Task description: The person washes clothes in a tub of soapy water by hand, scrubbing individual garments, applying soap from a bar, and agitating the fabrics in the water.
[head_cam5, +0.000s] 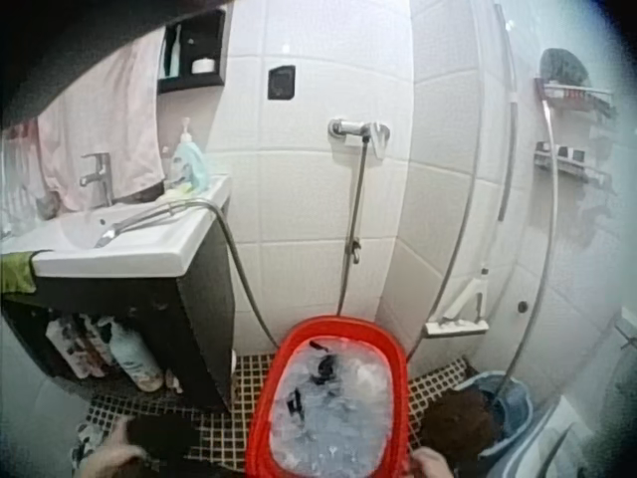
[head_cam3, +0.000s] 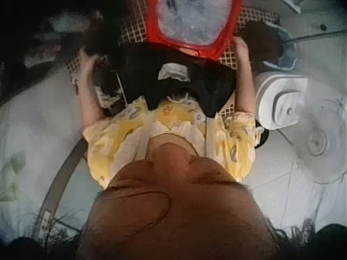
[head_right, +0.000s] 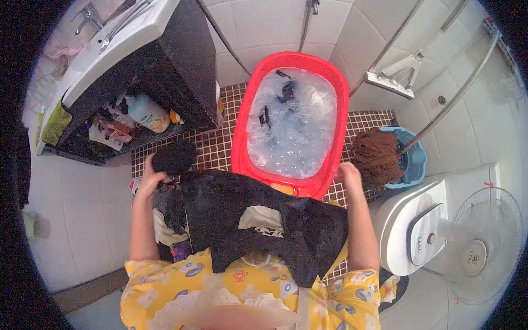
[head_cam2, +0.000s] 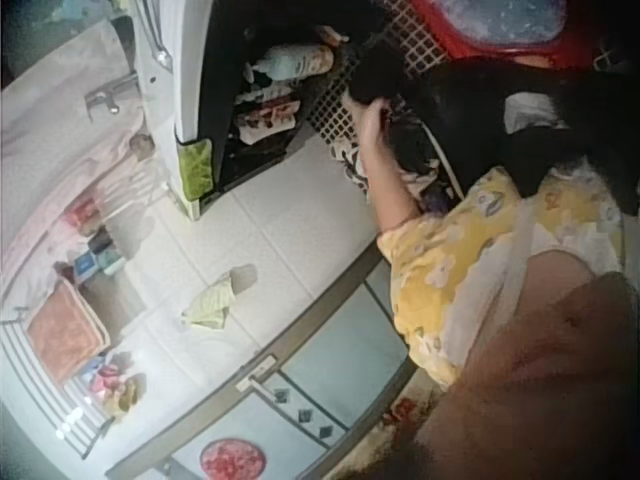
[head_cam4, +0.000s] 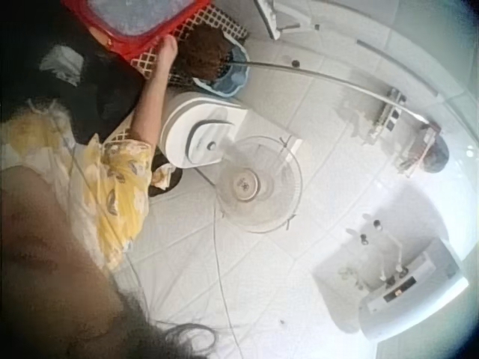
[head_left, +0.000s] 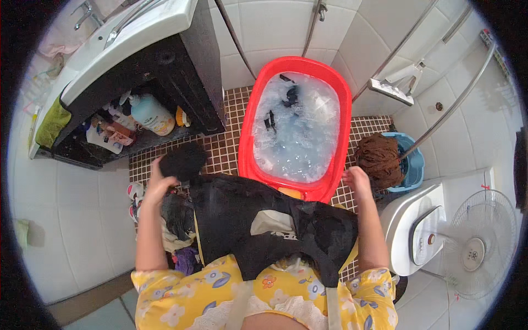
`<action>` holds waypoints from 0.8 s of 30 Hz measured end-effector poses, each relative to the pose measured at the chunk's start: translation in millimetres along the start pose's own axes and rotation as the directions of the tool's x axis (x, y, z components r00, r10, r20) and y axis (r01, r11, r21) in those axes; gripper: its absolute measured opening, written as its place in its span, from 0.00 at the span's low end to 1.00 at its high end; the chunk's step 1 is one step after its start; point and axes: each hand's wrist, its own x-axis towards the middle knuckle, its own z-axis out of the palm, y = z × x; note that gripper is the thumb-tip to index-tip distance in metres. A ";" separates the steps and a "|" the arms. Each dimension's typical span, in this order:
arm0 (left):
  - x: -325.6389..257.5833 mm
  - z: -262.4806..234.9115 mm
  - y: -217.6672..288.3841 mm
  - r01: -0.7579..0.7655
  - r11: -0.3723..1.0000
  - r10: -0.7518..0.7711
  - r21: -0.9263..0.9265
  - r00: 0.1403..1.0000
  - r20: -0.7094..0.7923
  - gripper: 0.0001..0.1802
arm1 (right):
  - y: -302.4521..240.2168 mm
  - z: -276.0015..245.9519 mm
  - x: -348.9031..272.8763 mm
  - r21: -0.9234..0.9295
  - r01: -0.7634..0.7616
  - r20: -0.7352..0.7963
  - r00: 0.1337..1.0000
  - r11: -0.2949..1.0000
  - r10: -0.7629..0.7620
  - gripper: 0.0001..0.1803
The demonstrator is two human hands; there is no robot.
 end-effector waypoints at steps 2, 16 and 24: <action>-23.2 -63.9 -46.6 0.008 0.983 0.036 0.186 0.971 -0.236 0.47 | -10.8 -15.6 -9.6 0.002 -0.013 -0.064 0.998 1.000 0.013 0.08; -55.8 -4.8 -155.8 0.760 0.647 -0.759 -0.058 0.635 -0.142 0.45 | 22.4 -31.2 -1.6 -0.091 -0.089 -0.131 0.988 0.992 0.076 0.06; -193.7 -109.4 -282.1 0.765 0.225 -0.901 -0.603 0.399 0.170 0.47 | 27.8 -39.5 -1.3 -0.014 -0.085 -0.159 0.984 0.996 0.081 0.05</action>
